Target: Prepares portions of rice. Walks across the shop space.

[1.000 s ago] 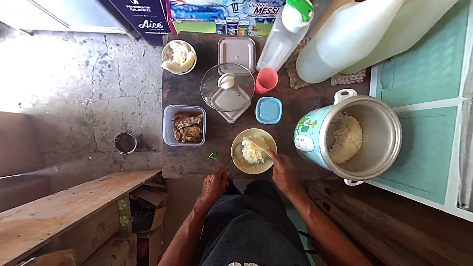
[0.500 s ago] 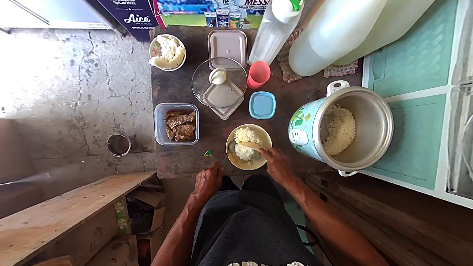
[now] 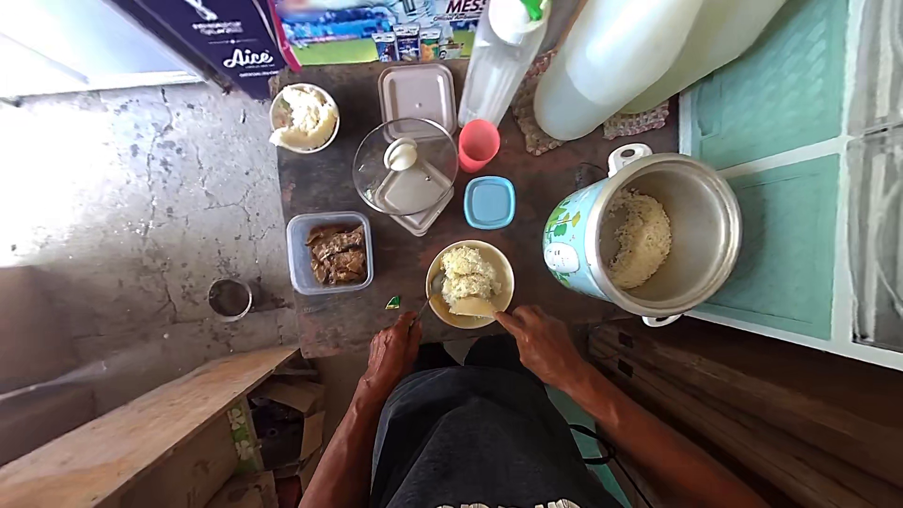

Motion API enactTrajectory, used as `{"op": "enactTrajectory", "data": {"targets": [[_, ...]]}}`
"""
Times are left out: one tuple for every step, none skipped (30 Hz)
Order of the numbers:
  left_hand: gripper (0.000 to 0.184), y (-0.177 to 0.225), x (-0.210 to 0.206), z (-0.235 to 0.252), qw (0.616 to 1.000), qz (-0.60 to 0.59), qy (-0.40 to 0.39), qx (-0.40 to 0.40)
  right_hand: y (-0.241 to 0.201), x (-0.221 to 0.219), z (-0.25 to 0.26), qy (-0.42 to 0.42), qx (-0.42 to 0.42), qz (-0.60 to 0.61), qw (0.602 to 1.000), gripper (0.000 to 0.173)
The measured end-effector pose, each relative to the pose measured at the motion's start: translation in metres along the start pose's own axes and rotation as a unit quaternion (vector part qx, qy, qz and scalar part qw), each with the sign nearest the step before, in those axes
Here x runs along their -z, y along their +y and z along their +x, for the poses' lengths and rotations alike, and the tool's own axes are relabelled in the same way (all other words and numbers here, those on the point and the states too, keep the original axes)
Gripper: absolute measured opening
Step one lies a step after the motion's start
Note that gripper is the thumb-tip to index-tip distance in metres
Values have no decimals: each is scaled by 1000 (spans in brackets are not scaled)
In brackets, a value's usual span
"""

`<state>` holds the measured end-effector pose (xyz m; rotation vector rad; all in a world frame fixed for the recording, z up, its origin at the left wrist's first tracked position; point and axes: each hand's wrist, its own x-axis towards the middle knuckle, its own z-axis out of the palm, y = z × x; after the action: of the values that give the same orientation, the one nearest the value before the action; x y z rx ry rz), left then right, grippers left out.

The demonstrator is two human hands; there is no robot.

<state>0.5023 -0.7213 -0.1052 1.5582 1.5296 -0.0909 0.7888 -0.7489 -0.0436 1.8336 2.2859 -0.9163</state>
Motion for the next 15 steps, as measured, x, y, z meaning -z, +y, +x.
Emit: {"op": "enactTrajectory", "data": {"targets": [[41,-2,0,2,1000,-4,-5,3,0,9,-8,34,10,6,999,49],[42,-4,-1,5,1000,-8,-14,3,1,19,-17,61,9,20,998,48],[42,-5,-1,9,1000,-11,-21,-1,2,31,-26,88,3,42,995,46],[42,-6,-2,11,1000,-11,-27,-5,3,44,-35,112,-5,73,991,43],[43,-5,-2,14,999,-9,-31,-6,6,57,-45,134,-13,109,985,41],[43,-3,-1,16,999,0,-33,-6,11,71,-55,150,-24,149,977,38],[44,0,1,17,999,13,-30,-4,17,86,-66,162,-36,183,969,36],[45,5,4,17,999,24,-18,-11,24,101,-77,169,-53,209,962,35],[46,12,7,16,999,32,8,-31,33,116,-88,178,-75,218,957,35],[46,21,12,14,997,34,43,-58,43,129,-97,189,-104,204,955,36],[45,35,15,13,991,34,84,-98,53,141,-103,203,-140,170,954,37],[46,52,16,14,983,33,117,-140,63,150,-105,214,-182,126,952,38],[48,74,16,16,972,29,141,-186,75,156,-101,205,-222,92,949,38],[52,101,14,20,960,23,154,-231,87,160,-92,181,-262,79,944,39],[59,130,11,26,952,14,147,-267,100,162,-79,144,-302,87,938,41]]}}
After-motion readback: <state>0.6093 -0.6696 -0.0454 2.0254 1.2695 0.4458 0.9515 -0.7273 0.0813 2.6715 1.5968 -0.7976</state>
